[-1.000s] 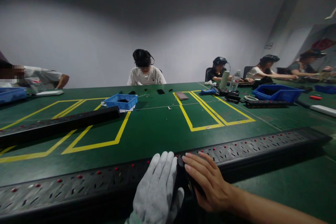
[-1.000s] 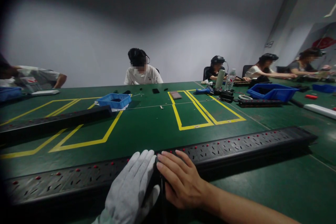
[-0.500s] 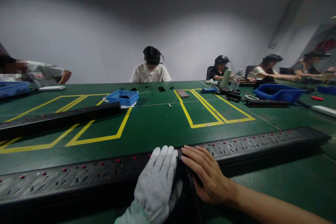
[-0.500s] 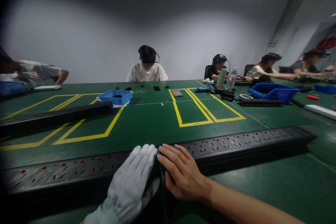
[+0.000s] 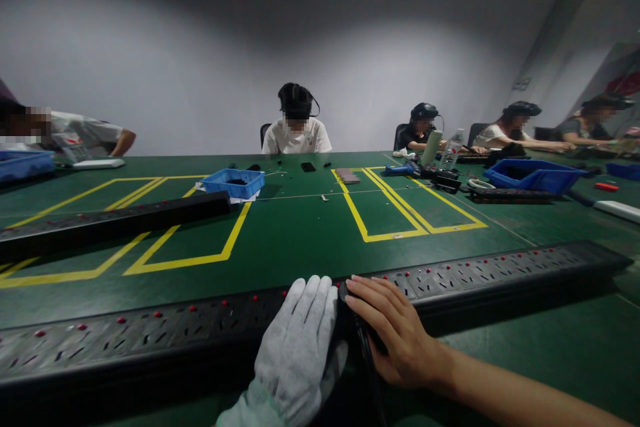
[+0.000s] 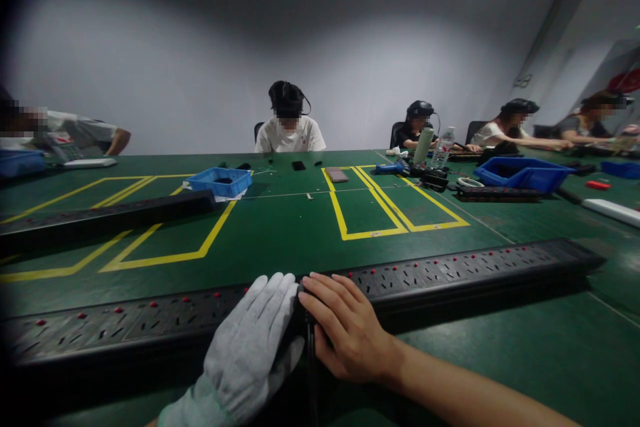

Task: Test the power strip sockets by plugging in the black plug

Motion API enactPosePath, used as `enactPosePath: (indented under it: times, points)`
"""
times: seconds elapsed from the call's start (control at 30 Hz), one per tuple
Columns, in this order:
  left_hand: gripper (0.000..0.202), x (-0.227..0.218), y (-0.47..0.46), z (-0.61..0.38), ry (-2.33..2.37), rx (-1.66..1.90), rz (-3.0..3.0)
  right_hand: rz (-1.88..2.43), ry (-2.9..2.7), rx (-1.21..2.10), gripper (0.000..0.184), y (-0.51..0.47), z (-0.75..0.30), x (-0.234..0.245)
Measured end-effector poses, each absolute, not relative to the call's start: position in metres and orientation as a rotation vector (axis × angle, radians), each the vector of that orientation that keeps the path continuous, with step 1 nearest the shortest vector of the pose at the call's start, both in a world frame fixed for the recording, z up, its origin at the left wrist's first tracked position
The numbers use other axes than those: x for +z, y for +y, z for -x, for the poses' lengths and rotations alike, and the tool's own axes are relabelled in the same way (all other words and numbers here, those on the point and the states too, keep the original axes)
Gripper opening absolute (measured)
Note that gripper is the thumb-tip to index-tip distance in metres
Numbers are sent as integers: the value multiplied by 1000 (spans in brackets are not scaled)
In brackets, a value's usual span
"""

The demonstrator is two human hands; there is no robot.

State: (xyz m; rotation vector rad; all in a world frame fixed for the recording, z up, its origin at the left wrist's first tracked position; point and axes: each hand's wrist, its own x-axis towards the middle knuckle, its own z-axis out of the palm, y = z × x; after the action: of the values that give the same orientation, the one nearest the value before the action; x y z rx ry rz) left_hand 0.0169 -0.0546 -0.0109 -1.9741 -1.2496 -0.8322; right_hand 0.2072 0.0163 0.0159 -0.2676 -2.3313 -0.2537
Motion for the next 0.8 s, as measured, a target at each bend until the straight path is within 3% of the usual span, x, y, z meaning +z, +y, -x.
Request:
enactPosePath:
  times: [0.8]
  points:
    - [43, -8, -56, -18, -1243, -822, 1960, 296, -2344, -261, 51, 17, -208, 15]
